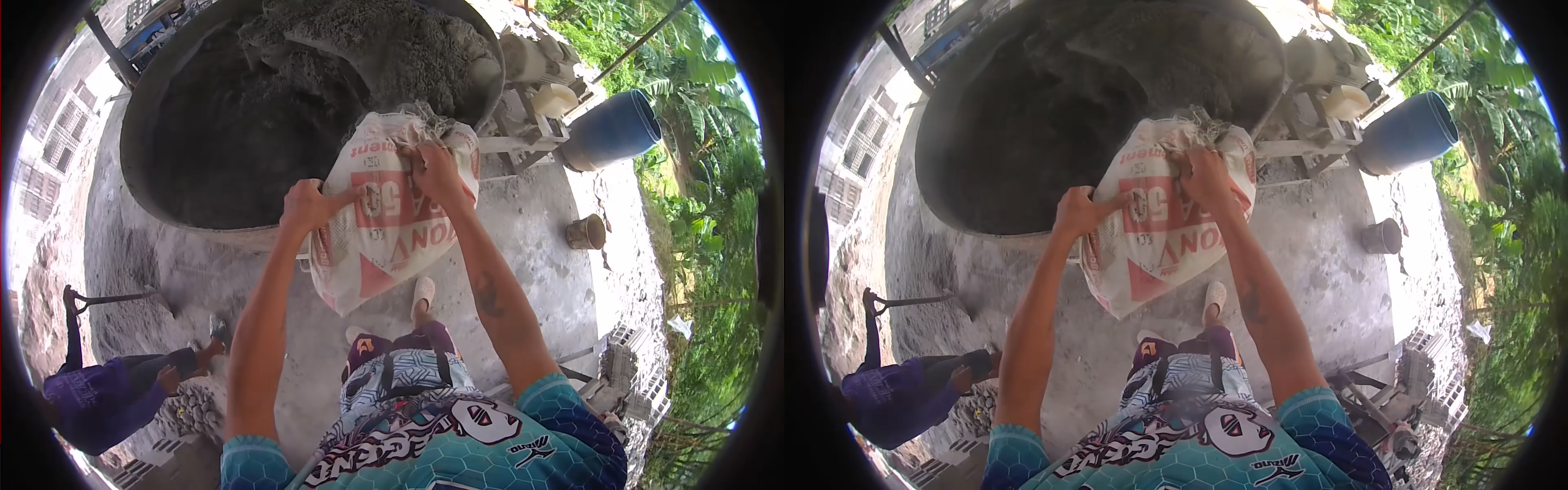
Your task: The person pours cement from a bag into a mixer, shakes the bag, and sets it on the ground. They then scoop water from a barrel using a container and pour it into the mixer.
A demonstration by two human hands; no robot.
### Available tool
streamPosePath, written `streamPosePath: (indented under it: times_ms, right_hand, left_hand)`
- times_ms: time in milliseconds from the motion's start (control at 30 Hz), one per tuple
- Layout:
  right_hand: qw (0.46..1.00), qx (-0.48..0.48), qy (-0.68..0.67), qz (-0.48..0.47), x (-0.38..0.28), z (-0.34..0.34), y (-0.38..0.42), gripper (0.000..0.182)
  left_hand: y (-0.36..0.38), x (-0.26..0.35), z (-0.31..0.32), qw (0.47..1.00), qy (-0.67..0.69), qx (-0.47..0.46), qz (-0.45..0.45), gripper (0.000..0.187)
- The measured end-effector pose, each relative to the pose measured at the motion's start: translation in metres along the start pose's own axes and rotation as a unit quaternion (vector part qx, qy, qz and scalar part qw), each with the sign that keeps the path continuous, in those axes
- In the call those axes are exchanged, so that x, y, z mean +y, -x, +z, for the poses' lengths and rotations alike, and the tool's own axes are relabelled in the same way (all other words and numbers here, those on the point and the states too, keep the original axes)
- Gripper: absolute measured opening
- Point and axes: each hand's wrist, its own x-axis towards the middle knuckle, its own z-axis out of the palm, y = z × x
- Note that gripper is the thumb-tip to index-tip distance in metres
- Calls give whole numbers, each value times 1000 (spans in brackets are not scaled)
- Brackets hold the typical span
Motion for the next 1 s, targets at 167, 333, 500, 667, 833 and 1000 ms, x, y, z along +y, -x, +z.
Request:
streamPosePath:
  times_ms: [167, 333, 500, 667, 833, 1000]
  right_hand:
    - [998, -17, 49, 28, -4, 0, 0, 21]
    - [997, -23, 44, 57, -8, 0, -1, 24]
    - [995, -19, 77, 59, -6, 0, -8, 24]
    - [994, -25, 70, 84, -5, 2, -6, 22]
    - [994, -13, 63, 86, -6, 4, -5, 23]
    - [995, -16, 57, 77, -3, 3, -5, 21]
  left_hand:
    - [-23, -17, -2, 993, 50, -74, -75, 99]
    - [-56, -40, -14, 964, 93, -219, -115, 107]
    - [-82, -50, 5, 923, 156, -331, -116, 104]
    - [-96, -74, 21, 876, 320, -327, -152, 79]
    - [-77, -59, 19, 894, 346, -238, -154, 51]
    - [-51, -29, -5, 896, 373, -238, -38, 43]
